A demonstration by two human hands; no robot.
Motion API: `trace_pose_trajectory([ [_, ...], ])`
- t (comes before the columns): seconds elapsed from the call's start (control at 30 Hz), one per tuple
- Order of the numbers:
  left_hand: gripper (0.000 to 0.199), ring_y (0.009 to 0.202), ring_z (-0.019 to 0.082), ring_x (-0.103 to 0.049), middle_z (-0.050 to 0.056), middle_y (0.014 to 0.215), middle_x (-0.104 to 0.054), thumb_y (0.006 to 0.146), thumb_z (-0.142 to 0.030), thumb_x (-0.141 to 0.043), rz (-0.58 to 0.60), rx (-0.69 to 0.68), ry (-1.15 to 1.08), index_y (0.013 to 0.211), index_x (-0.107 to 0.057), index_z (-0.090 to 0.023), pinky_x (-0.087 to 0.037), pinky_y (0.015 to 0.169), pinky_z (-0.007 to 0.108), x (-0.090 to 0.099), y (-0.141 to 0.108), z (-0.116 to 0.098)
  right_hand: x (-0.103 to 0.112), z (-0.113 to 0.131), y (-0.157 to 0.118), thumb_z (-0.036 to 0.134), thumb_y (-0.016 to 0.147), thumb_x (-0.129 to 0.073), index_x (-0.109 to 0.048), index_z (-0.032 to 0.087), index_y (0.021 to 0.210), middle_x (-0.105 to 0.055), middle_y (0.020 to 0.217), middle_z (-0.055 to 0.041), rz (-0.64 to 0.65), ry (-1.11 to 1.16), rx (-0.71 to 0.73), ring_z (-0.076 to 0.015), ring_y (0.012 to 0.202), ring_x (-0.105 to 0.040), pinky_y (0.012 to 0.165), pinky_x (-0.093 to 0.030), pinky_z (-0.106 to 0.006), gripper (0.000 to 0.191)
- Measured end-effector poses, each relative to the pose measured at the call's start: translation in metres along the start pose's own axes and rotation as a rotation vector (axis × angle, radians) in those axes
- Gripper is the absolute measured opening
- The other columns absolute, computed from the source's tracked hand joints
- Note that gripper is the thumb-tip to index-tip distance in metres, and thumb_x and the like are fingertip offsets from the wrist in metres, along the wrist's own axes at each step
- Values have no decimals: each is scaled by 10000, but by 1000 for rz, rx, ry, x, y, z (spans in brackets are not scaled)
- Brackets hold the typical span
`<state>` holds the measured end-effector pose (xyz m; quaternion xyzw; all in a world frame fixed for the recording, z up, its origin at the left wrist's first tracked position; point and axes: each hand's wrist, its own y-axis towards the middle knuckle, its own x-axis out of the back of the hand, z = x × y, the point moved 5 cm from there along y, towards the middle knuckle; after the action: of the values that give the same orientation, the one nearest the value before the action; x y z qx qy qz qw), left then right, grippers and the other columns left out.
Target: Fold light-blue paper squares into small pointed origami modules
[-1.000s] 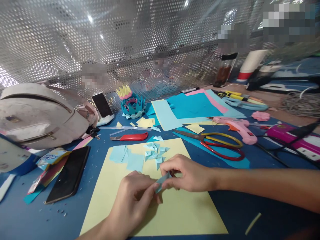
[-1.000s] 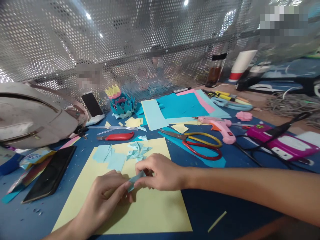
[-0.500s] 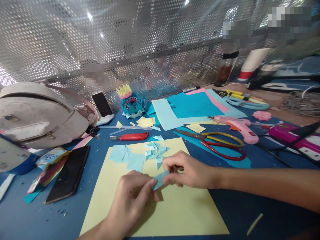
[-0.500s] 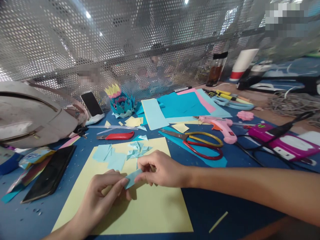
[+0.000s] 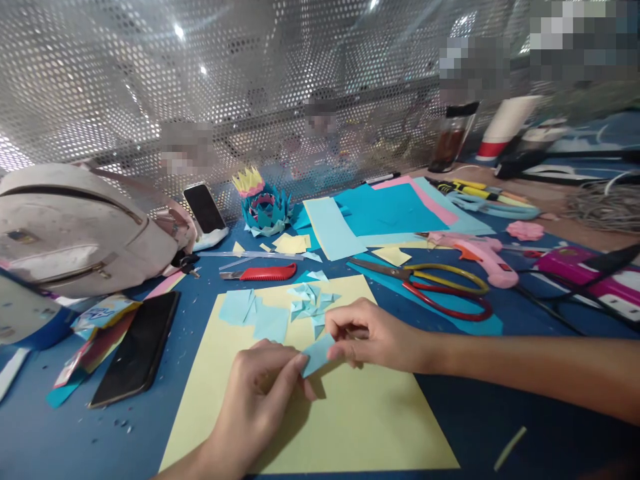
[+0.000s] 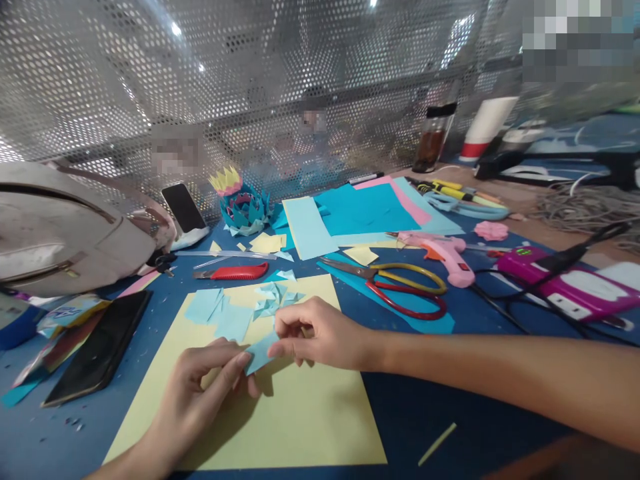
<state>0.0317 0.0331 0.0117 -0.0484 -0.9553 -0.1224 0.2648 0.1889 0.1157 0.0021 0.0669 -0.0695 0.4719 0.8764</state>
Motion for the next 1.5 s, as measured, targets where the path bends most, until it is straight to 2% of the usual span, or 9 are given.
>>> trace_pose_trajectory([
  [0.2, 499, 572, 133, -550, -9, 559, -630, 1051, -353, -470, 9, -18, 11, 646, -722, -208, -385, 669, 254, 0, 0, -2, 2, 8, 0, 536, 960, -622, -487, 168, 666, -503, 553, 44, -27, -122, 146, -68, 495, -413, 478, -307, -198, 490],
  [0.37, 465, 580, 130, -573, -13, 583, -657, 1052, -310, -450, 50, -95, 43, 681, -712, -209, -386, 701, 272, -4, 1, -8, -4, 8, -2, 585, 961, -594, -564, 158, 766, -568, 610, 18, 72, -193, 141, -88, 544, -494, 515, -352, -198, 470],
  [0.53, 425, 592, 127, -565, -7, 639, -670, 1043, -300, -440, 87, -169, 100, 697, -666, -201, -352, 679, 284, -10, 0, -10, -9, 14, -6, 429, 1027, -524, -590, 161, 797, -597, 632, 9, 95, -338, 238, -92, 564, -524, 552, -364, -200, 359],
  [0.73, 420, 575, 127, -503, -4, 616, -624, 1056, -323, -438, 82, -135, 156, 714, -645, -193, -331, 638, 276, -11, 1, -8, -8, 17, -7, 379, 1028, -510, -559, 171, 775, -576, 619, 15, 47, -393, 285, -93, 553, -489, 546, -339, -205, 331],
  [0.93, 433, 577, 145, -515, 9, 599, -605, 947, -538, -618, 49, -88, 163, 711, -690, -182, -338, 600, 271, -10, 4, -5, -9, 16, -8, 401, 1020, -517, -534, 180, 774, -478, 612, 40, 55, -449, 285, -91, 536, -400, 532, -290, -218, 331],
  [1.13, 327, 580, 131, -500, 0, 588, -600, 938, -374, -628, 46, -8, 128, 675, -676, -186, -343, 582, 249, -12, 4, -3, -11, 17, -9, 402, 1026, -505, -542, 180, 799, -444, 623, 45, 84, -459, 337, -90, 539, -366, 531, -276, -221, 320],
  [1.3, 379, 612, 148, -542, 12, 577, -627, 908, -366, -632, 74, -2, 83, 577, -631, -183, -367, 641, 273, -12, 2, -5, -13, 17, -11, 334, 1001, -568, -551, 175, 784, -403, 614, 58, 82, -483, 430, -79, 534, -355, 535, -264, -222, 269],
  [1.4, 316, 624, 146, -568, 8, 611, -676, 903, -333, -648, 73, 28, 48, 622, -710, -203, -388, 670, 269, -12, 2, -1, -12, 16, -10, 339, 1002, -572, -566, 173, 794, -446, 619, 51, 64, -483, 412, -77, 530, -369, 533, -274, -219, 266],
  [1.5, 306, 589, 135, -551, 8, 610, -682, 894, -341, -672, 33, 81, 18, 626, -722, -199, -375, 594, 237, -10, 3, 5, -9, 17, -9, 347, 1017, -544, -552, 172, 794, -508, 625, 38, 44, -430, 352, -76, 531, -410, 528, -297, -204, 284],
])
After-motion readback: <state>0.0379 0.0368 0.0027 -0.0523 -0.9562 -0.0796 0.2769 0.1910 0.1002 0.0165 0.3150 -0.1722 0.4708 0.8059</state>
